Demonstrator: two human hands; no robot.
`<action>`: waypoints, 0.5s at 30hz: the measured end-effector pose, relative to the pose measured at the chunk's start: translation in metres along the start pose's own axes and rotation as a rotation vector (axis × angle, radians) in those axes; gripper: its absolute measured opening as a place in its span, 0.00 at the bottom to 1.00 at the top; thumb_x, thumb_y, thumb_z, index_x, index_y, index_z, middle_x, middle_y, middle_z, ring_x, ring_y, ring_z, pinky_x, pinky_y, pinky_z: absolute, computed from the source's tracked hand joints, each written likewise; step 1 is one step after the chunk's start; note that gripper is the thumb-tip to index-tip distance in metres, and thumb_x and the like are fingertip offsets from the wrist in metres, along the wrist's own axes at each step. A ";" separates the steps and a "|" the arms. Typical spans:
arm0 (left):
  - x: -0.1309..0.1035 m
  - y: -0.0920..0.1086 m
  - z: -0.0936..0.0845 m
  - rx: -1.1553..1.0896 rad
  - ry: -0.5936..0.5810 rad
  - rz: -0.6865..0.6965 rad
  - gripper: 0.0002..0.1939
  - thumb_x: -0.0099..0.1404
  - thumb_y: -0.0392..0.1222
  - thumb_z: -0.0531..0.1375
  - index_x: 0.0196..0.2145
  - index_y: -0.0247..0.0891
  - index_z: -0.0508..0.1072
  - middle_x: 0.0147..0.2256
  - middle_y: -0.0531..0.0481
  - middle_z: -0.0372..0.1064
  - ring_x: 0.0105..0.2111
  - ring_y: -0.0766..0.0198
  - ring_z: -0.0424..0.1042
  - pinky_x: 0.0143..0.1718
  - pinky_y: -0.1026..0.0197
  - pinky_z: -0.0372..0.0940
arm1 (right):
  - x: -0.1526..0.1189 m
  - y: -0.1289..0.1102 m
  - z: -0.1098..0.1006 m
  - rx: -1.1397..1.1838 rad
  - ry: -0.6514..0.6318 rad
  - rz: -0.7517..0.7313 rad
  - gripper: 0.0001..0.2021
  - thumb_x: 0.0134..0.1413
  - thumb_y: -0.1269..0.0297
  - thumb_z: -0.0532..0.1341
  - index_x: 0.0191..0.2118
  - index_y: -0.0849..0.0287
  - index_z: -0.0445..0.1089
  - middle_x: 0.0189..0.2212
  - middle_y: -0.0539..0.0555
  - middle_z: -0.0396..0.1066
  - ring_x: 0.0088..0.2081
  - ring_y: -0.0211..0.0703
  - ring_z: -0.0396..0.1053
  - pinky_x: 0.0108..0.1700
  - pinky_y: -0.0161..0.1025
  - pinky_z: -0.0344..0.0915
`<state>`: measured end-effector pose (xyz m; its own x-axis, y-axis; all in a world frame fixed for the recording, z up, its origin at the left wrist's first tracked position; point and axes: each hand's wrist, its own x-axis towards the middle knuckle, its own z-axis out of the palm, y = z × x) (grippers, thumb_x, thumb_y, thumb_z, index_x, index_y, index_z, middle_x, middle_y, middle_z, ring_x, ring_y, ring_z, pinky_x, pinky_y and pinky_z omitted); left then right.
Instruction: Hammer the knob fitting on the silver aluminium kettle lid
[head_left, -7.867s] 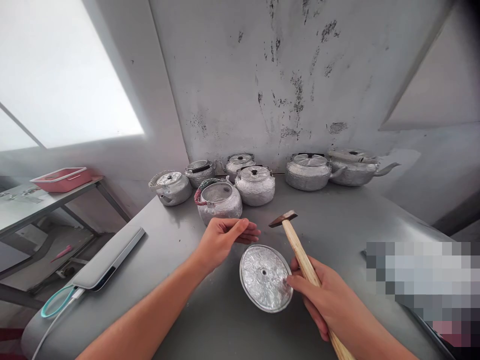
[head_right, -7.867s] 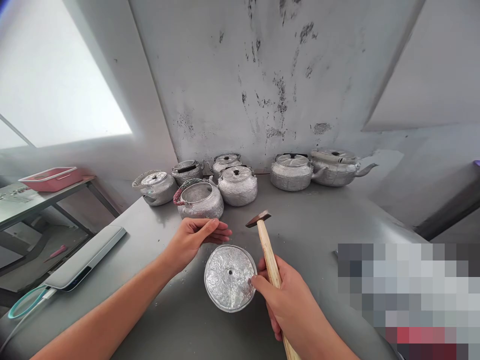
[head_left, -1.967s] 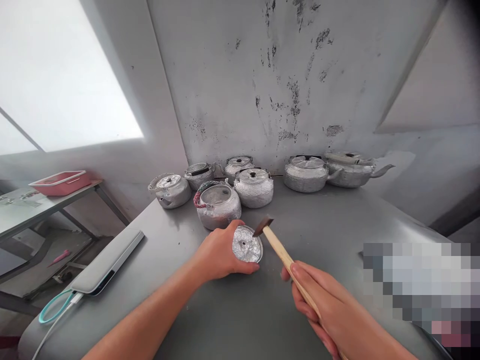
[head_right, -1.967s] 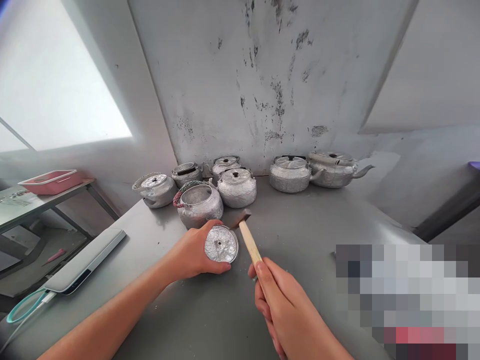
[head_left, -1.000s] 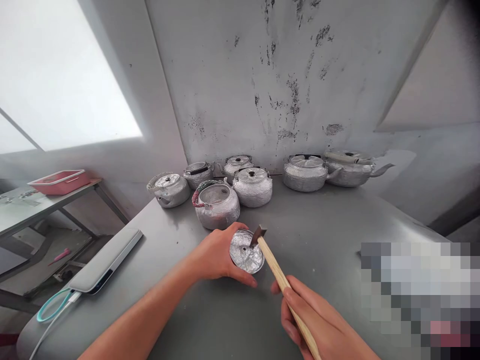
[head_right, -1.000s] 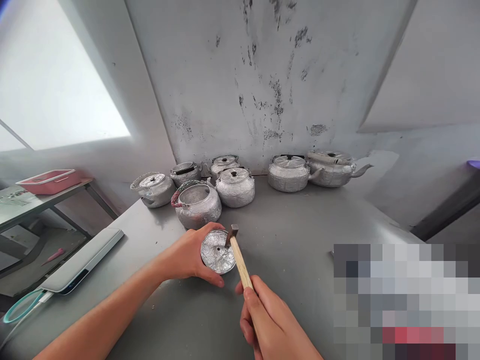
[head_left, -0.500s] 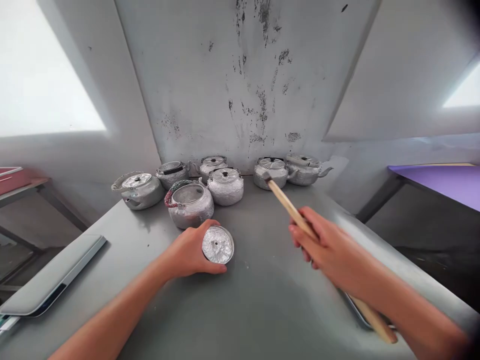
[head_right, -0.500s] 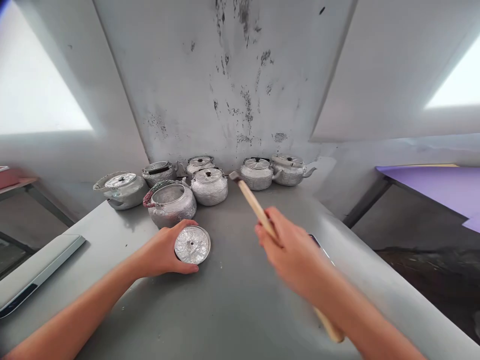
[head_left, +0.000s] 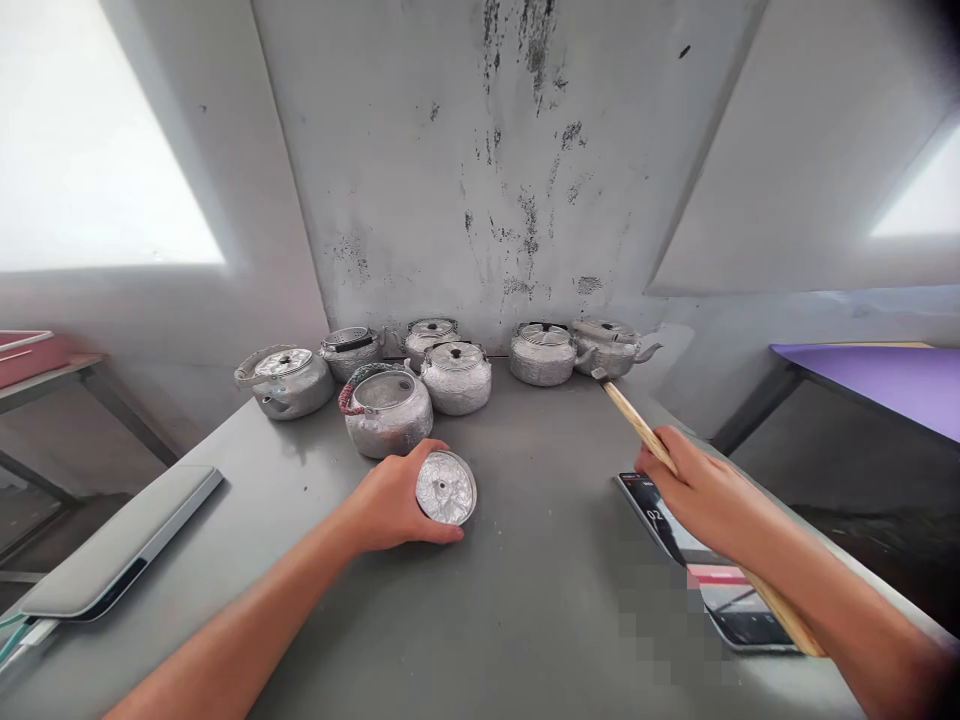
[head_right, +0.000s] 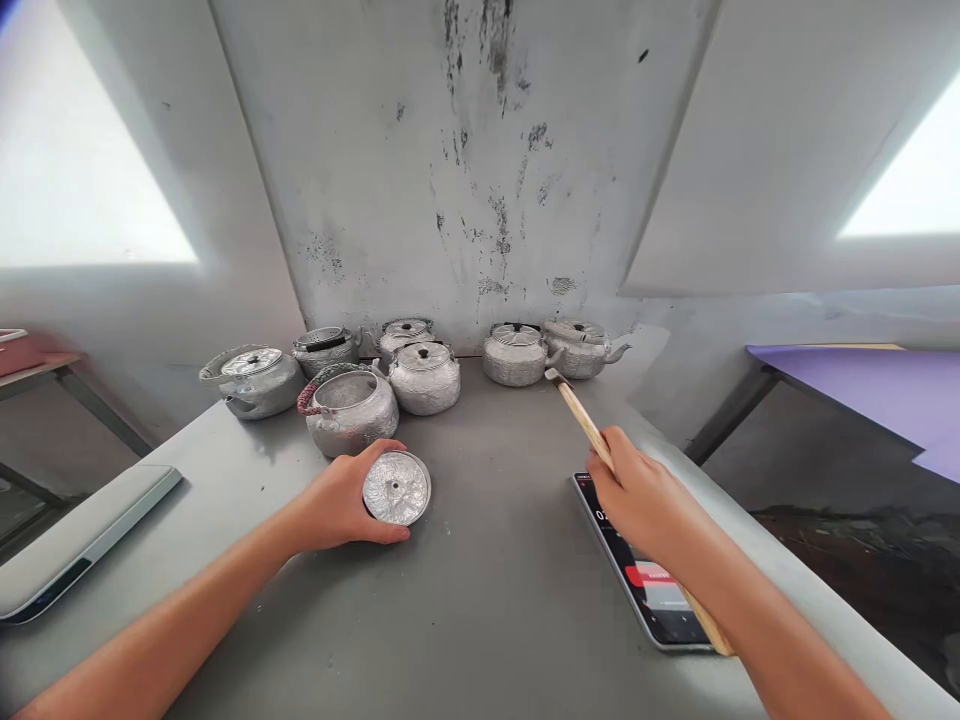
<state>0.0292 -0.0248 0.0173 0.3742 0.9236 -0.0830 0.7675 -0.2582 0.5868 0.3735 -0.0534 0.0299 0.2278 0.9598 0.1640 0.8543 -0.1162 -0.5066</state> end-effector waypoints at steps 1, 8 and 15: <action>0.001 -0.002 0.001 -0.002 0.011 0.003 0.47 0.46 0.59 0.70 0.61 0.48 0.60 0.42 0.45 0.71 0.46 0.46 0.71 0.43 0.54 0.67 | -0.001 -0.008 0.001 0.037 -0.050 0.003 0.13 0.63 0.61 0.54 0.27 0.51 0.51 0.22 0.46 0.65 0.23 0.41 0.60 0.29 0.39 0.56; 0.009 -0.018 0.011 0.040 0.128 0.010 0.49 0.43 0.59 0.71 0.60 0.49 0.61 0.39 0.47 0.70 0.45 0.46 0.72 0.41 0.55 0.67 | -0.028 -0.087 0.017 0.426 -0.539 -0.010 0.18 0.67 0.49 0.48 0.28 0.53 0.57 0.18 0.42 0.56 0.15 0.32 0.54 0.19 0.32 0.56; 0.010 -0.018 0.009 0.054 0.127 0.008 0.48 0.42 0.59 0.71 0.59 0.49 0.62 0.36 0.49 0.71 0.40 0.48 0.74 0.35 0.57 0.66 | -0.062 -0.094 0.070 0.587 -0.759 0.132 0.20 0.70 0.51 0.38 0.33 0.54 0.57 0.20 0.39 0.52 0.11 0.26 0.52 0.14 0.27 0.51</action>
<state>0.0237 -0.0131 -0.0016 0.3141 0.9490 0.0267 0.7930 -0.2777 0.5423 0.2464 -0.0836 0.0080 -0.2332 0.8815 -0.4105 0.4271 -0.2864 -0.8576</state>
